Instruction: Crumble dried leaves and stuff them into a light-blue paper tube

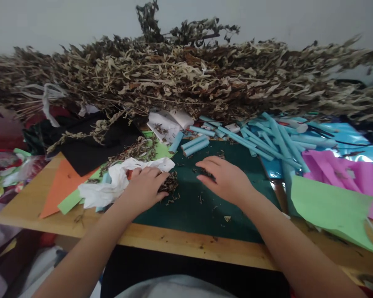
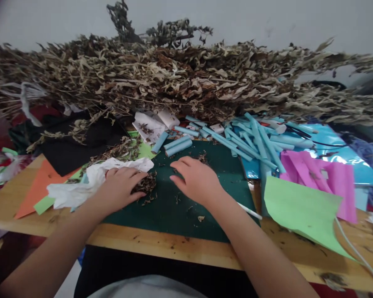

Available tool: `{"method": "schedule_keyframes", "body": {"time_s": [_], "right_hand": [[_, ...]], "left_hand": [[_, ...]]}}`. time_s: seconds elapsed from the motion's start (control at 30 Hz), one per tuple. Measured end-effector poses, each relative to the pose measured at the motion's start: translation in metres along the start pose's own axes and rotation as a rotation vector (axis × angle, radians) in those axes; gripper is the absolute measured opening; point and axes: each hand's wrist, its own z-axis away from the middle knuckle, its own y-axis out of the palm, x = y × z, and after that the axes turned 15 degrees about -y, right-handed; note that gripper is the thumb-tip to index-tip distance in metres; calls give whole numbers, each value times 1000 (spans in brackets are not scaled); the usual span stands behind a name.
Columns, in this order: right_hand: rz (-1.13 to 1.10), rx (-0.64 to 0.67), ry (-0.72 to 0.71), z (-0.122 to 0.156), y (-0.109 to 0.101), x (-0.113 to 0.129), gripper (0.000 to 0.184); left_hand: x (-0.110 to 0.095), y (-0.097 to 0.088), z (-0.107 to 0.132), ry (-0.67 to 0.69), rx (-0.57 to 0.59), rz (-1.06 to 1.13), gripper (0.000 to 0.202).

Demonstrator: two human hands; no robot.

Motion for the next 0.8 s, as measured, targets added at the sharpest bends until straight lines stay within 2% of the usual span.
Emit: {"method": "schedule_keyframes", "body": {"time_s": [0.17,0.3,0.43,0.57,0.63,0.7,0.8], "right_hand": [[40,176,-113,-19,8,29,39],[53,233,-117,-27,19,45,46],[38,261,-127,-28,25,50,57],[31,248,-95,-32,30,49,67],[6,258,-98,-37,32,50,69],[-19,279,-101,-41,35,52,64],[-45,291,-104,-44,38,56,46]], "left_hand": [[-4,0,18,-16,-117,8,41],[-6,1,39,10,-81,52,43],[-1,9,55,17,-36,138,45],[6,23,57,-79,-120,230,51],[7,29,55,-111,-122,281,55],[5,33,53,-127,-82,306,55],[-1,35,52,-144,-38,305,54]]}}
